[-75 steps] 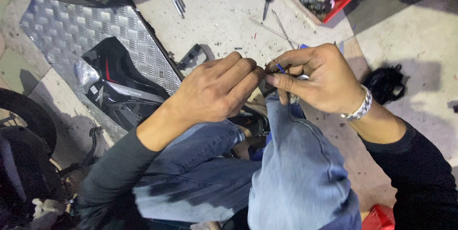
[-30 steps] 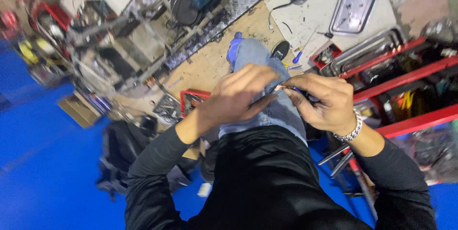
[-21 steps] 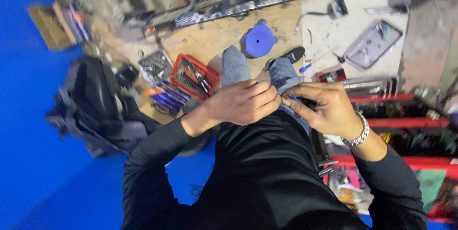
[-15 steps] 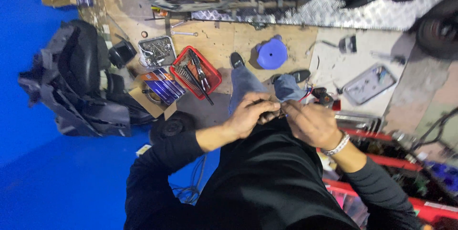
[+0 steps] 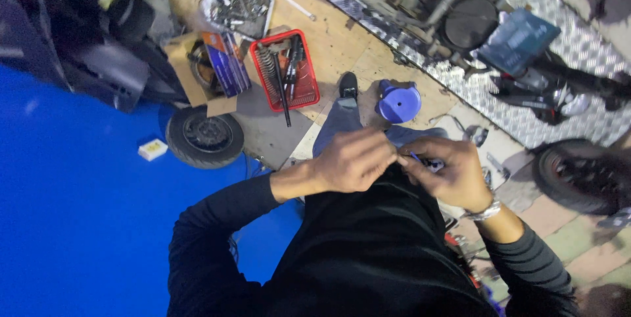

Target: Connecting electrical wires by stripping insulation, twisting ends together, and insulating the joints with electrical tape.

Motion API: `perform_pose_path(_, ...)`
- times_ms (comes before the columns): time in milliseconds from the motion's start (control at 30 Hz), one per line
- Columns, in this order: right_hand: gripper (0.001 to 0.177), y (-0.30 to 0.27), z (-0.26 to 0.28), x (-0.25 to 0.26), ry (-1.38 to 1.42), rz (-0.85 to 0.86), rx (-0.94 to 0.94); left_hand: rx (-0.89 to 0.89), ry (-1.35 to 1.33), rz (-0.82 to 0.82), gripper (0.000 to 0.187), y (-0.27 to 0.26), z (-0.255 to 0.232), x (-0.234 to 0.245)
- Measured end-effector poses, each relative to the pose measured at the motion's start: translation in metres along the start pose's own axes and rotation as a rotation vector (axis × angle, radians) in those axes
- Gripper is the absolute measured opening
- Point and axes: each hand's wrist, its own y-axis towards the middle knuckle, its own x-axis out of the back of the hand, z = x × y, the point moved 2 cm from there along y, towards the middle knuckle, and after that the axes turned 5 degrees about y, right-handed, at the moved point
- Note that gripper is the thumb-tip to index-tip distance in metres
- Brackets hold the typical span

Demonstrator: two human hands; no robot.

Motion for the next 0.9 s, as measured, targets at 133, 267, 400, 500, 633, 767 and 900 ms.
perform_pose_path(133,0.015,0.032,0.003,-0.044,-0.479,0.098,0.515,0.800,-0.754,-0.127,0.025,-0.034,0.026,0.024)
perform_pose_path(267,0.010,0.093,0.031,-0.058,-0.159,0.260,0.241,0.309,-0.125,-0.237,0.016,-0.042,0.046,0.059)
perform_pose_path(400,0.016,0.151,0.035,-0.064,0.372,0.720,-0.348,-0.337,0.579,-0.304,0.024,-0.012,0.044,0.107)
perform_pose_path(500,0.013,0.184,0.035,-0.080,0.312,0.658,-0.225,0.028,0.305,-0.387,0.021,-0.017,0.067,0.120)
perform_pose_path(633,0.012,0.221,0.011,-0.115,-0.263,0.383,0.802,0.753,-0.812,-0.633,0.026,-0.035,0.106,0.114)
perform_pose_path(767,0.010,0.311,0.005,-0.137,0.113,0.672,0.334,0.386,0.148,-0.636,0.034,0.003,0.151,0.179)
perform_pose_path(900,0.012,0.406,-0.019,-0.149,0.577,1.045,-0.508,-0.027,0.720,-0.598,0.045,0.052,0.215,0.234)
